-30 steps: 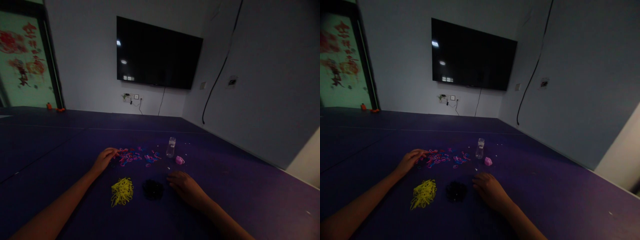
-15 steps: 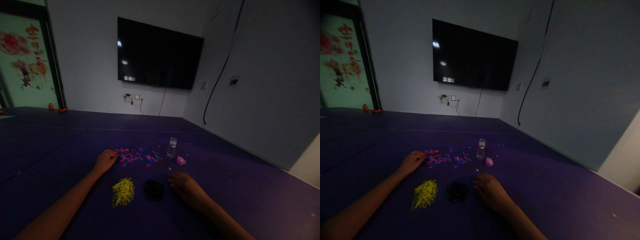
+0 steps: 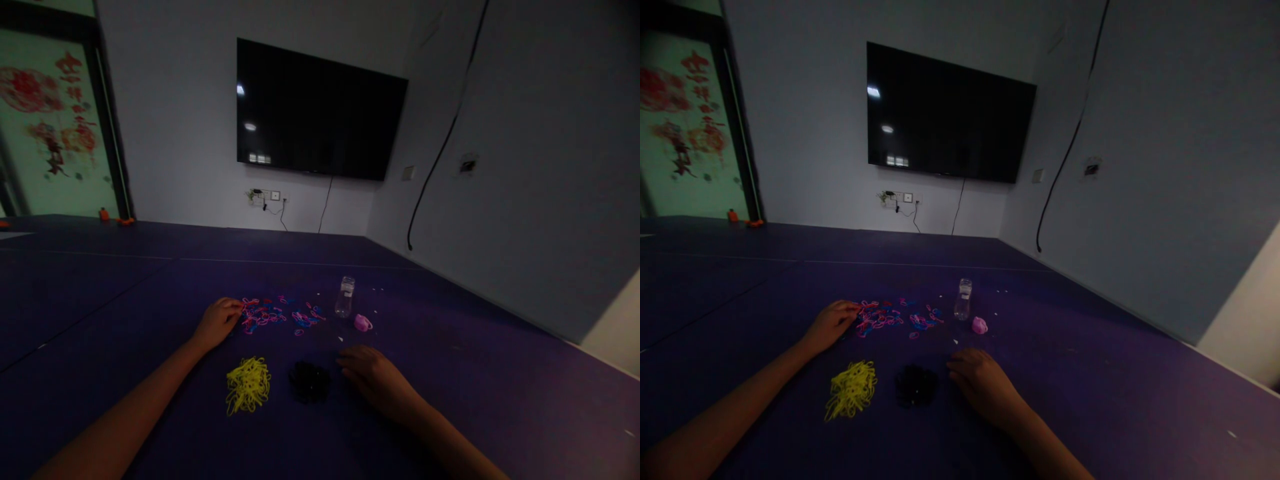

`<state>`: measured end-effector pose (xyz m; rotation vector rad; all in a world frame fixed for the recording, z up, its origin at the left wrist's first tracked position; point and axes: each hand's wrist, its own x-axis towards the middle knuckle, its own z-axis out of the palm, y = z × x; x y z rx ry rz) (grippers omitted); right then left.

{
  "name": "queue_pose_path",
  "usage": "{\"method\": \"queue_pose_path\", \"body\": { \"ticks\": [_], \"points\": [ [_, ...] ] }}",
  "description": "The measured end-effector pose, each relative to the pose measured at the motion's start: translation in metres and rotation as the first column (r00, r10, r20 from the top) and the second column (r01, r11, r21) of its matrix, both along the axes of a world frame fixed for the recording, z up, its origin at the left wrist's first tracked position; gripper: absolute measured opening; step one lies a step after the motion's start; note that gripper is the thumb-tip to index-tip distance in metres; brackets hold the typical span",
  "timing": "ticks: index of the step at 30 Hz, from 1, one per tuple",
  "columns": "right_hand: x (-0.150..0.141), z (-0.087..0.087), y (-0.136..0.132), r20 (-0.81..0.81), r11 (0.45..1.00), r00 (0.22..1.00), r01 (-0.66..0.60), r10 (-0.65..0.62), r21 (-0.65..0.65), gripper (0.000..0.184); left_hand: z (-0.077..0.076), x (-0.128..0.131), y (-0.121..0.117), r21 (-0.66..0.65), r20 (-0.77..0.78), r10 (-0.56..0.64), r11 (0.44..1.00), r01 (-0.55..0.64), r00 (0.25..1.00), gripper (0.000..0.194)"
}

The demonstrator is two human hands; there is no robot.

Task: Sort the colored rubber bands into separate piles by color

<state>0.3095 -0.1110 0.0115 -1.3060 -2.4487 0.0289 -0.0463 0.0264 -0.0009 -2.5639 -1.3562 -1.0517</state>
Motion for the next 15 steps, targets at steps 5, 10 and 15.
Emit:
{"method": "queue_pose_path", "body": {
  "ticks": [5, 10, 15],
  "points": [
    [0.002, -0.003, 0.002, 0.007, 1.0, 1.0, -0.002, 0.002, 0.003, 0.03, -0.003, 0.002, 0.0, 0.012, 0.154, -0.03, 1.0, 0.029, 0.988, 0.023],
    [0.003, -0.002, 0.003, 0.031, 1.0, 1.0, 0.002, -0.002, 0.002, 0.03, 0.0, 0.004, -0.005, -0.031, 0.294, 0.007, 1.0, 0.003, 0.956, 0.016],
    [0.002, 0.0, 0.003, 0.03, 1.0, 0.999, -0.02, 0.02, 0.012, 0.029, 0.008, 0.015, -0.014, -0.148, 0.484, 0.078, 0.989, -0.007, 0.872, 0.013]
  ]
}}
